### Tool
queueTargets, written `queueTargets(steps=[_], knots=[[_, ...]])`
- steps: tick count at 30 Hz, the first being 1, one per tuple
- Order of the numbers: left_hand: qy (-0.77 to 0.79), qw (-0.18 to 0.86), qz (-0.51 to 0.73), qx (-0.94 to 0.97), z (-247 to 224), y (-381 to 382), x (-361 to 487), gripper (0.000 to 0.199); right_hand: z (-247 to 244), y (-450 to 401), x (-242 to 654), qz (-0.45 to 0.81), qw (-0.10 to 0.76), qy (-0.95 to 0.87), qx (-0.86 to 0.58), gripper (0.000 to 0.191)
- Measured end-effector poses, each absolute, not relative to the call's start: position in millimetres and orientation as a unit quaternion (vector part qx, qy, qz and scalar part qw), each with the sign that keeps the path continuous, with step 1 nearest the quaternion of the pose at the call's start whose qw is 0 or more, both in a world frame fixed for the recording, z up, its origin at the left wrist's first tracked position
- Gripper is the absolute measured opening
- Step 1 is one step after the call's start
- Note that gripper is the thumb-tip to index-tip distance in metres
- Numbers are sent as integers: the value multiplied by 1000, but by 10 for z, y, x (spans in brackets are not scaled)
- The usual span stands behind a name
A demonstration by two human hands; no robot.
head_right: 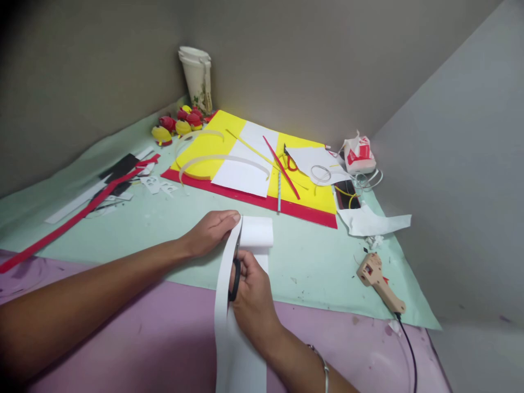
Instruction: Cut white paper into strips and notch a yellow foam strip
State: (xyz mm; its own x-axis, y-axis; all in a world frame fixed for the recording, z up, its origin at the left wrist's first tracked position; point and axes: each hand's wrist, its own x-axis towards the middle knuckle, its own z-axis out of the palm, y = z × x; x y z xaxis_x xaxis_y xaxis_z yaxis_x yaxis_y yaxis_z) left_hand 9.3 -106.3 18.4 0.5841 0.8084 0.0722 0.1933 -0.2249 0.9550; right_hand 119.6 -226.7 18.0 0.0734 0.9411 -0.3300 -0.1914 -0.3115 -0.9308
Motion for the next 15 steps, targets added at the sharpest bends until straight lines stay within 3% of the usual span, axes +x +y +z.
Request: queueTargets(steps=[15], knots=[[338,535,290,718,182,-1060,94,35,263,-2272,1204,560,475,-385,-559,7]])
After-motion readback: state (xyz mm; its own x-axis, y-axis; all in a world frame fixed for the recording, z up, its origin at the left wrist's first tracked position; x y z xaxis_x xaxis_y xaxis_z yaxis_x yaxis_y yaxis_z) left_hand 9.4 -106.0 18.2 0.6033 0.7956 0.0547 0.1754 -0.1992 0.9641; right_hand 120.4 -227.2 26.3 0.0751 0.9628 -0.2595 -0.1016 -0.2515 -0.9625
